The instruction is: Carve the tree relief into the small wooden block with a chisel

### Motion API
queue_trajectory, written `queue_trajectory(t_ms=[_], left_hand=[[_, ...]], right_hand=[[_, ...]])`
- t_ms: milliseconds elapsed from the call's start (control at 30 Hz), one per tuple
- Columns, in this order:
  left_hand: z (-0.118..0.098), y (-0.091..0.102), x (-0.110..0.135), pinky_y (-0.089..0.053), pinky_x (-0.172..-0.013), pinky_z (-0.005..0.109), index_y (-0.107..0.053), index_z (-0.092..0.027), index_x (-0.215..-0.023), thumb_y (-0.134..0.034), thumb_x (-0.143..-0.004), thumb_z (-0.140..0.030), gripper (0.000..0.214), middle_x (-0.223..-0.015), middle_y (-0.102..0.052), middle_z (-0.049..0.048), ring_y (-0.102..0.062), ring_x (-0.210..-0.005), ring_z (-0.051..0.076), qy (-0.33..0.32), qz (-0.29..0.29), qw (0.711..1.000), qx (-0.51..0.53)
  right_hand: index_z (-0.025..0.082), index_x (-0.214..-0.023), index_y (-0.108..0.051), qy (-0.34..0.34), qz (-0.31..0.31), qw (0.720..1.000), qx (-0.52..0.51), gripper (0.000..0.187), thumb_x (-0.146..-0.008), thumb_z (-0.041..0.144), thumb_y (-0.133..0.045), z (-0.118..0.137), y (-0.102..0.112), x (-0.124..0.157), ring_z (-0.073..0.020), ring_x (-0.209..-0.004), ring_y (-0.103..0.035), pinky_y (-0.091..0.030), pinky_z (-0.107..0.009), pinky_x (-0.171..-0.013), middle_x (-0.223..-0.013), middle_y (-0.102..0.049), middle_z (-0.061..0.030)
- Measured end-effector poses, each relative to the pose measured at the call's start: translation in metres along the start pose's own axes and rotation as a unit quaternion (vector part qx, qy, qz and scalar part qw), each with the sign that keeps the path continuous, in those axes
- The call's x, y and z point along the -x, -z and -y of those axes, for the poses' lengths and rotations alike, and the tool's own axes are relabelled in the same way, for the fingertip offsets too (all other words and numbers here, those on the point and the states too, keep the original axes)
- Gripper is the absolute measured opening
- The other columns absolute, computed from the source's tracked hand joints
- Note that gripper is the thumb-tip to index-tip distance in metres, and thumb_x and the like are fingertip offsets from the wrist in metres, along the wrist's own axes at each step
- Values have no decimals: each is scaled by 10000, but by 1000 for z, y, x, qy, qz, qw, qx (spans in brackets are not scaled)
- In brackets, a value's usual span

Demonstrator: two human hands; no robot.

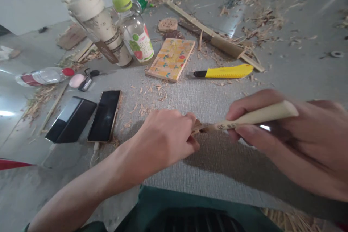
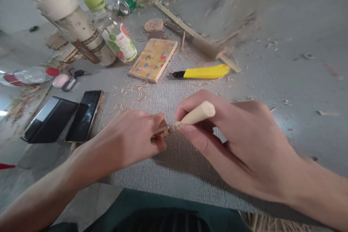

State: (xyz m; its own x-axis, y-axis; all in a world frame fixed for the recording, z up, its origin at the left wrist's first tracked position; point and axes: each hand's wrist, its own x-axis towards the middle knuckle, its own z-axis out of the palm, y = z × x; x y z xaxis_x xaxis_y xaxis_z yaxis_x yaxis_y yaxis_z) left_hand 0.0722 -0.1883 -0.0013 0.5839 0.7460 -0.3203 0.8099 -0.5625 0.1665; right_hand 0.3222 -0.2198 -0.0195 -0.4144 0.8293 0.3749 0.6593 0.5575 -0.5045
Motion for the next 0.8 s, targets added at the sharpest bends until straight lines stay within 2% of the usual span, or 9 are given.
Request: queue_trajectory(t_ms=[67, 133, 267, 467, 667, 800], left_hand=[[-1, 2, 0, -304, -545, 349, -804, -236, -976, -694, -968, -285, 121, -723, -766, 38, -663, -574, 242, 9, 6, 1000, 3], [-3, 3, 0, -327, -549, 344, -808, -241, -962, -695, -960, -273, 117, -719, -768, 37, -667, -573, 242, 11, 6, 1000, 10], [-4, 2, 0, -307, -539, 355, -792, -235, -927, -699, -954, -252, 98, -699, -771, 43, -699, -573, 261, 6, -4, 1000, 12], [-7, 3, 0, -300, -540, 361, -828, -226, -1028, -674, -952, -235, 172, -706, -792, 49, -712, -582, 276, 20, 15, 1000, -4], [-7, 3, 0, -240, -540, 373, -820, -236, -972, -691, -941, -230, 133, -719, -787, 47, -698, -582, 270, 11, 2, 1000, 6], [-4, 0, -1, -189, -542, 380, -827, -249, -962, -677, -905, -226, 162, -711, -784, 43, -674, -583, 258, 11, -4, 1000, 14]], right_hand=[[329, -1208, -639, 22, 17, 999, -30, 176, -1248, 411, -488, 5, -5, 3, -98, -431, -528, -436, -310, -507, -838, -770, 80], [338, -1268, -614, 26, 22, 999, -30, 123, -1241, 367, -497, 7, -7, 3, -121, -435, -552, -404, -325, -487, -782, -758, 89], [336, -1235, -613, 17, 15, 1000, -20, 107, -1238, 366, -511, 10, -8, 2, -117, -412, -517, -354, -344, -466, -758, -743, 93], [305, -1111, -610, 13, -7, 1000, -12, 174, -1250, 338, -511, 14, -9, 2, -65, -480, -593, -412, -315, -522, -993, -806, 66], [311, -1101, -602, -12, -28, 999, -29, 140, -1228, 363, -575, 17, -13, 4, -72, -432, -585, -396, -263, -480, -704, -693, 130], [304, -1097, -608, -26, -41, 997, -59, 128, -1219, 343, -602, 18, -19, 7, -63, -449, -651, -423, -213, -428, -790, -779, 109]])
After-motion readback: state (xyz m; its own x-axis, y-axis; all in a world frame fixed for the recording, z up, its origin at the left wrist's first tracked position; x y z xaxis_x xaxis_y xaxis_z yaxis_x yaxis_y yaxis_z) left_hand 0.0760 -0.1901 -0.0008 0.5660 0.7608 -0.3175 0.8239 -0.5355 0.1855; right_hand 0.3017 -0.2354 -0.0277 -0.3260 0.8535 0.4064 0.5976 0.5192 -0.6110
